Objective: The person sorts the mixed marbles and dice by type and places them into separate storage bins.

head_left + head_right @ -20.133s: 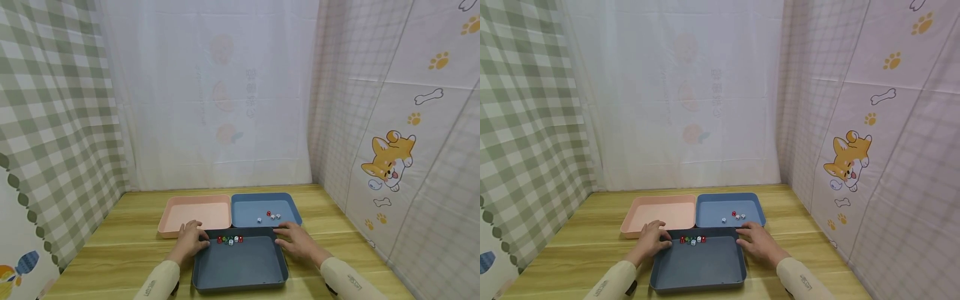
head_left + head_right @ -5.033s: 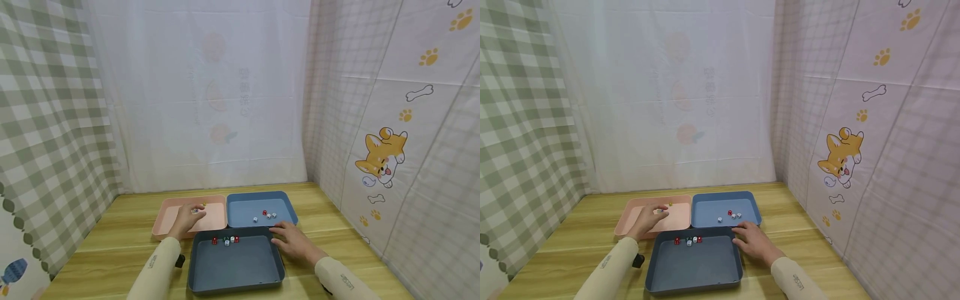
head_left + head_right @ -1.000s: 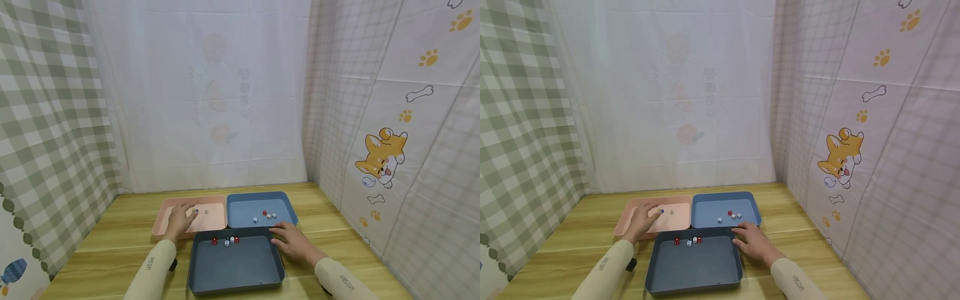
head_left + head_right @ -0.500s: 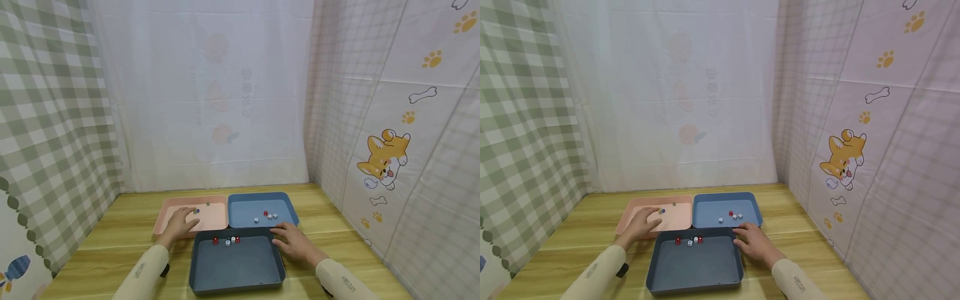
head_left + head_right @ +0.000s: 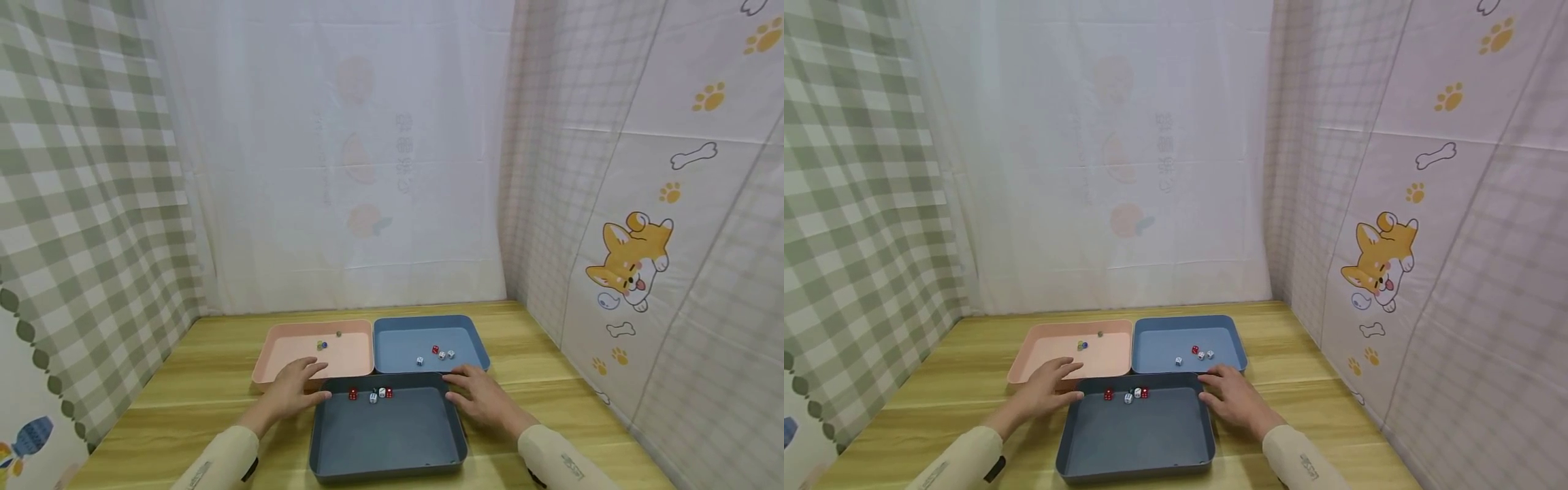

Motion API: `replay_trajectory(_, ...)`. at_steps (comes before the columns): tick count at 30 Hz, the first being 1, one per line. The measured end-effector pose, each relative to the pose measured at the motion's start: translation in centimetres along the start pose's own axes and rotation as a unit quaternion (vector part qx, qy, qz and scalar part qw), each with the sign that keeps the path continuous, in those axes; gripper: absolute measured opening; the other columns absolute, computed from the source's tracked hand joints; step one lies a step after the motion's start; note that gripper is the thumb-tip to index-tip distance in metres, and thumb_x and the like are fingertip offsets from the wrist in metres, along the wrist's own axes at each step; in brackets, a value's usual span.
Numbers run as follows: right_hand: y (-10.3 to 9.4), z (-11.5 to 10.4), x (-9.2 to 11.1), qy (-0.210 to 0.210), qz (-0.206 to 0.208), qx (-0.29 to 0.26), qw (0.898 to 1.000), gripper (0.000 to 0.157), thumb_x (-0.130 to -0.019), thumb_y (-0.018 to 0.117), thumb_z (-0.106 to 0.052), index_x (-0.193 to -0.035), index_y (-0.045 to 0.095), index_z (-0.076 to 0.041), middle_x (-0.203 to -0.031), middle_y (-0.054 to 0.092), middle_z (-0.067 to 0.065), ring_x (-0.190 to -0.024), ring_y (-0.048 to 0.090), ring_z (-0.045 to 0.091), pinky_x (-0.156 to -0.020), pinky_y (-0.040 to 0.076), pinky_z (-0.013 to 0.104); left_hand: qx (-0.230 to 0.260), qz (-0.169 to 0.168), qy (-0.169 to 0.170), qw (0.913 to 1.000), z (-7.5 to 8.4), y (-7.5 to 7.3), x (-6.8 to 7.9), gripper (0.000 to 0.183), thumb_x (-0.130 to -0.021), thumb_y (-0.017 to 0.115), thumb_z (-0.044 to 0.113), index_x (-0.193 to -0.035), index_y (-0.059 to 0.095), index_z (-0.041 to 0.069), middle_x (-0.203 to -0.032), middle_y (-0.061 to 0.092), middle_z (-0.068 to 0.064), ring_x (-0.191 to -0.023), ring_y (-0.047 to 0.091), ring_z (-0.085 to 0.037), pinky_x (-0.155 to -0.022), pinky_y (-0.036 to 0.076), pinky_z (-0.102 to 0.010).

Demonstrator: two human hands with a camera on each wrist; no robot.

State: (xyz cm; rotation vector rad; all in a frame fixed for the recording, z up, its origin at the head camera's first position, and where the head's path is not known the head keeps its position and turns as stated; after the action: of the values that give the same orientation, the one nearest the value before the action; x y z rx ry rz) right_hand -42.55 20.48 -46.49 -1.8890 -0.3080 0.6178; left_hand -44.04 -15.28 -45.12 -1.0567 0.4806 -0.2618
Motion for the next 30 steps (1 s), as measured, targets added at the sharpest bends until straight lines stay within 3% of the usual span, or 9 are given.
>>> replay_trajectory(7, -0.2, 0.0, -0.1, -0.003, 0.0, -0.002, 1.0, 0.042, -0.099, 0.061, -0.035, -0.13, 0.066, -0.007, -0.128, 0.057, 0.013, -0.119, 0.052, 0.034, -0.101, 0.042, 0.056, -0.03, -0.013, 0.005, 0.9994, 0.0, 0.0, 1.2, 0.076, -0.085, 0.072, 0.054, -0.14, 0.055, 0.004, -0.143, 0.044, -0.026, -0.133, 0.038, -0.047, -0.109, 0.026, -0.064)
replay_trajectory(14, -0.3, -0.3, 0.2, -0.013, 0.01, 0.005, 1.0, 0.04, -0.099, 0.062, -0.034, -0.129, 0.066, -0.008, -0.127, 0.058, 0.013, -0.117, 0.053, 0.034, -0.099, 0.043, 0.056, -0.048, -0.02, 0.018, 0.9985, -0.1, 0.4, 1.6, 0.067, -0.086, 0.069, 0.058, -0.133, 0.063, 0.011, -0.138, 0.048, -0.025, -0.129, 0.043, -0.046, -0.107, 0.03, -0.062)
replay_trajectory(20, -0.7, -0.5, 0.6, -0.012, 0.021, 0.008, 1.0, 0.038, -0.098, 0.063, -0.031, -0.128, 0.067, -0.007, -0.125, 0.059, 0.012, -0.115, 0.055, 0.033, -0.098, 0.044, 0.056, -0.05, -0.036, 0.023, 0.9979, -0.1, 1.3, 1.7, 0.069, -0.088, 0.065, 0.06, -0.137, 0.061, 0.011, -0.135, 0.05, -0.022, -0.126, 0.046, -0.042, -0.104, 0.036, -0.059)
replay_trajectory(30, -0.5, -0.3, 0.2, 0.001, 0.01, -0.01, 1.0, 0.039, -0.099, 0.062, -0.031, -0.13, 0.066, -0.008, -0.127, 0.057, 0.01, -0.119, 0.052, 0.033, -0.101, 0.041, 0.055, -0.081, -0.012, 0.041, 0.9958, 0.3, 0.8, 2.2, 0.065, -0.091, 0.062, 0.059, -0.134, 0.063, 0.011, -0.135, 0.051, -0.022, -0.126, 0.047, -0.041, -0.104, 0.036, -0.059)
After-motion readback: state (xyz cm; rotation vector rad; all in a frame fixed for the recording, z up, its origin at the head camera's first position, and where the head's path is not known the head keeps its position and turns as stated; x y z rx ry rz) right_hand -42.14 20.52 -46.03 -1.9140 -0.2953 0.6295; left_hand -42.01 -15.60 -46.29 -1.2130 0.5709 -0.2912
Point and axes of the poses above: each hand's wrist, its own x-axis away from the middle knuckle, its own y-axis out of the palm, z = x × y, the point moved 8 cm from there along -x, towards the middle knuckle
